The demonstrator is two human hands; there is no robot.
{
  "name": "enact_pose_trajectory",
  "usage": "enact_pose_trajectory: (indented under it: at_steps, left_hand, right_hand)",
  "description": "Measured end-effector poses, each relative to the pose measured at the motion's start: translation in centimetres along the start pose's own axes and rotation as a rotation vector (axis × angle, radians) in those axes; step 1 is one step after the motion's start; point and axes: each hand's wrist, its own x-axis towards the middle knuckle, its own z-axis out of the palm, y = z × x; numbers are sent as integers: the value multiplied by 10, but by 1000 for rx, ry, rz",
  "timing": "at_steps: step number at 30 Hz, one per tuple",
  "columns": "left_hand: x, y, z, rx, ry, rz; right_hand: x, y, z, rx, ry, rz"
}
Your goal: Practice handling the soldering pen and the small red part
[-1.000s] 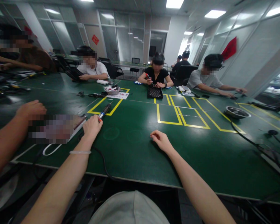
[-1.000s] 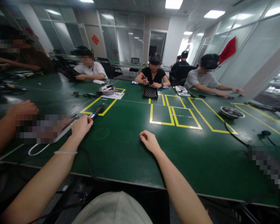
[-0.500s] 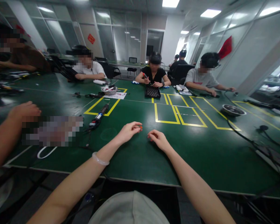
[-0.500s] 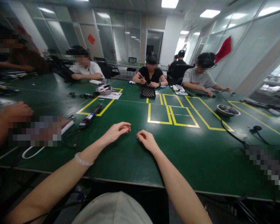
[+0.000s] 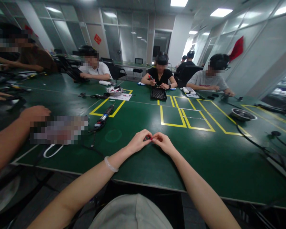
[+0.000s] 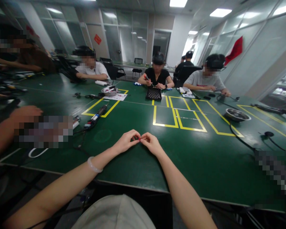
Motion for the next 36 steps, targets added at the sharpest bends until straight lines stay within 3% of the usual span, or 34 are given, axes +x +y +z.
enact_pose_trajectory:
  at_steps: [7,13,23,36]
  left_hand:
    - [-2,6,-1,-45,10,31]
    - [-2,0,2,-47,8,-3]
    - [-2,-10,1,-44,-22,-28]
    - [-3,-6,-3,20,8,20]
  right_hand:
    - [1,-3,0,-10,-9,-17]
    - [1,-1,-2,-167,62,-61]
    - [0,-6,-1,-265,64,-101]
    - [1,-6,-3,-148,84,-48]
